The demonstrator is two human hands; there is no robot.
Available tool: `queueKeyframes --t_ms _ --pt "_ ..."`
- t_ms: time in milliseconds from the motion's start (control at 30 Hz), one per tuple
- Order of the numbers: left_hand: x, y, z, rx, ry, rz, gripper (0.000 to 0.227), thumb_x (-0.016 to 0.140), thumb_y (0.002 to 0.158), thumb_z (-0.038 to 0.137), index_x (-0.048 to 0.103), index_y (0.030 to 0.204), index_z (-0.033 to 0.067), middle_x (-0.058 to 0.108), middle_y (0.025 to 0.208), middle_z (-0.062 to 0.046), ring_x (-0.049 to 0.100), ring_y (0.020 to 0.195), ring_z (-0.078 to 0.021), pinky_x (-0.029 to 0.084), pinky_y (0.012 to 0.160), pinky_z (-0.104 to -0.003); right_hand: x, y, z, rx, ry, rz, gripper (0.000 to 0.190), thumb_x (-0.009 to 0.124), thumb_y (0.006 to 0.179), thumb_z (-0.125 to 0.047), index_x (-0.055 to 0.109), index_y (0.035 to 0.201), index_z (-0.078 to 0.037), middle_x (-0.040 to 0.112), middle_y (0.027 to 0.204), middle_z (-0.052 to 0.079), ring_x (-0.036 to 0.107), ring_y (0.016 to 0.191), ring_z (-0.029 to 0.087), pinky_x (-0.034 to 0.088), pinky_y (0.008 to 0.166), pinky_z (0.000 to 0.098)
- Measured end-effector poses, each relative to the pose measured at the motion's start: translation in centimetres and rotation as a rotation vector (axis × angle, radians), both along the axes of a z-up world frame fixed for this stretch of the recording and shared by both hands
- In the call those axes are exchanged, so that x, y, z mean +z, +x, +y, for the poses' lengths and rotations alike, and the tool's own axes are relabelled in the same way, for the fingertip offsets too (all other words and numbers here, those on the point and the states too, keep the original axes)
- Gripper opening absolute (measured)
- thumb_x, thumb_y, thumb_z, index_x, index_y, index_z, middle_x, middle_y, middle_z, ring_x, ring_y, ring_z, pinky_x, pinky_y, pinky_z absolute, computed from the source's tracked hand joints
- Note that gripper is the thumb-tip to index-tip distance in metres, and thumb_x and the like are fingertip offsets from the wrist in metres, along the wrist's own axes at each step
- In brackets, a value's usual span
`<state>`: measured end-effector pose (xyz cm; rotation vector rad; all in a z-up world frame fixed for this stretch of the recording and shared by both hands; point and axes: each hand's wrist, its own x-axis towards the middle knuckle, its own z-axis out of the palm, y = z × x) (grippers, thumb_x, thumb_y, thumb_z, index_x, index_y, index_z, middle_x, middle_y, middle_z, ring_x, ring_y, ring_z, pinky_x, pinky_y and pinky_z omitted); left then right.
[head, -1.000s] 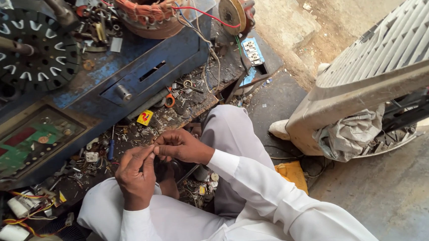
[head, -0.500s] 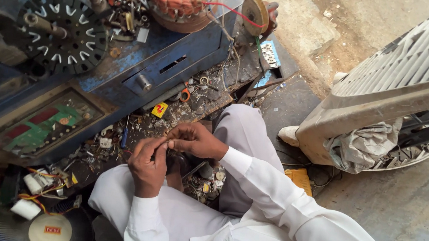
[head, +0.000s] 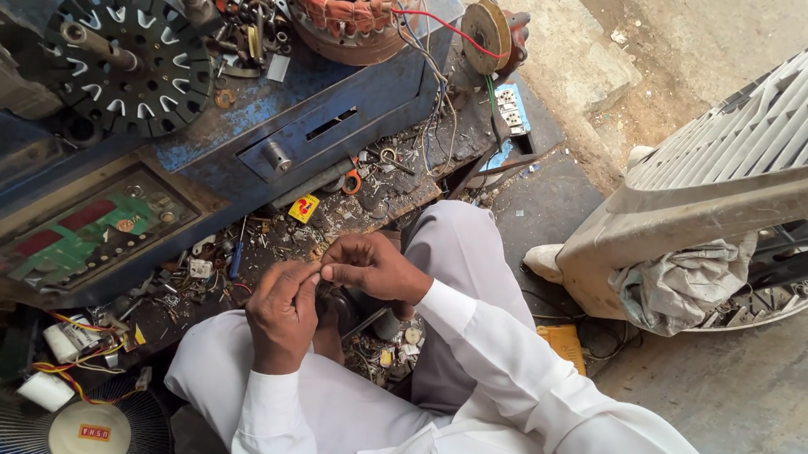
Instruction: Repairing and assembling a small electrical rotary switch component by inserting metal contacts into a plastic housing.
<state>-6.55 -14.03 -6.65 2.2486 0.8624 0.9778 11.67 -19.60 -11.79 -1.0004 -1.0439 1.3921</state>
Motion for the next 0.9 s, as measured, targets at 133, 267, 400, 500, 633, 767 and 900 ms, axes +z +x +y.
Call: queueKeyframes --t_ms 133,267,400,500,633,767,900 --pt "-0.4 -0.2 0.0 0.031 -0.030 -0.042 0.012 0.071 0.093 0.002 0.073 0.105 0.0042 0.072 0.102 -0.012 0.074 0.091 -0.0282 0.060 0.078 -0.037 -0.5 -0.7 0.2 -0.002 -0.065 0.077 0.024 0.070 0.100 -0.021 0.069 0.113 0.000 0.071 0.095 0.001 0.062 0.082 0.007 0.053 0.073 0.0229" --pt "-0.2 -0.2 -0.1 0.039 -0.040 -0.066 0.019 0.071 0.092 0.001 0.073 0.110 0.0032 0.073 0.106 -0.013 0.073 0.095 -0.0298 0.059 0.082 -0.038 -1.4 -0.6 0.3 -0.047 -0.063 0.054 0.024 0.070 0.101 -0.022 0.069 0.111 0.000 0.071 0.095 0.002 0.063 0.081 0.008 0.054 0.073 0.0252" --pt "-0.7 -0.5 0.1 0.043 -0.085 -0.067 0.015 0.073 0.092 0.005 0.073 0.106 0.0047 0.073 0.103 -0.012 0.074 0.091 -0.0283 0.059 0.078 -0.037 -1.7 -0.7 0.3 -0.022 -0.062 0.107 0.023 0.069 0.104 -0.023 0.068 0.110 0.000 0.069 0.094 0.002 0.063 0.082 0.008 0.053 0.074 0.0258" --pt "-0.8 -0.5 0.1 0.051 -0.107 -0.056 0.012 0.074 0.095 0.008 0.073 0.106 0.0047 0.073 0.102 -0.012 0.074 0.089 -0.0277 0.059 0.077 -0.036 -1.0 -0.9 0.3 -0.049 -0.071 0.145 0.025 0.067 0.103 -0.023 0.068 0.117 -0.002 0.070 0.097 0.001 0.062 0.081 0.007 0.054 0.074 0.0246" --pt "-0.9 -0.4 0.1 0.079 -0.082 -0.025 0.011 0.072 0.096 0.011 0.073 0.105 0.0041 0.073 0.100 -0.012 0.074 0.088 -0.0266 0.059 0.074 -0.035 -1.6 -0.8 0.3 -0.062 -0.021 0.123 0.022 0.071 0.101 -0.017 0.069 0.115 0.000 0.073 0.102 0.004 0.067 0.087 0.009 0.057 0.078 0.0264" --pt "-0.6 -0.3 0.2 0.050 -0.095 -0.052 0.009 0.070 0.097 0.009 0.072 0.104 0.0034 0.073 0.099 -0.011 0.074 0.087 -0.0249 0.059 0.075 -0.035 -1.9 -0.9 0.4 -0.090 -0.015 0.178 0.025 0.073 0.098 -0.014 0.067 0.120 -0.002 0.073 0.103 0.004 0.068 0.090 0.009 0.057 0.079 0.0261" --pt "-0.5 -0.4 0.3 0.072 -0.139 -0.032 0.009 0.071 0.097 0.008 0.071 0.103 0.0018 0.072 0.096 -0.011 0.072 0.084 -0.0249 0.058 0.073 -0.035 -0.2 -0.6 0.2 -0.056 -0.013 0.158 0.025 0.074 0.097 -0.012 0.068 0.118 0.000 0.073 0.104 0.005 0.070 0.092 0.011 0.059 0.082 0.0276"
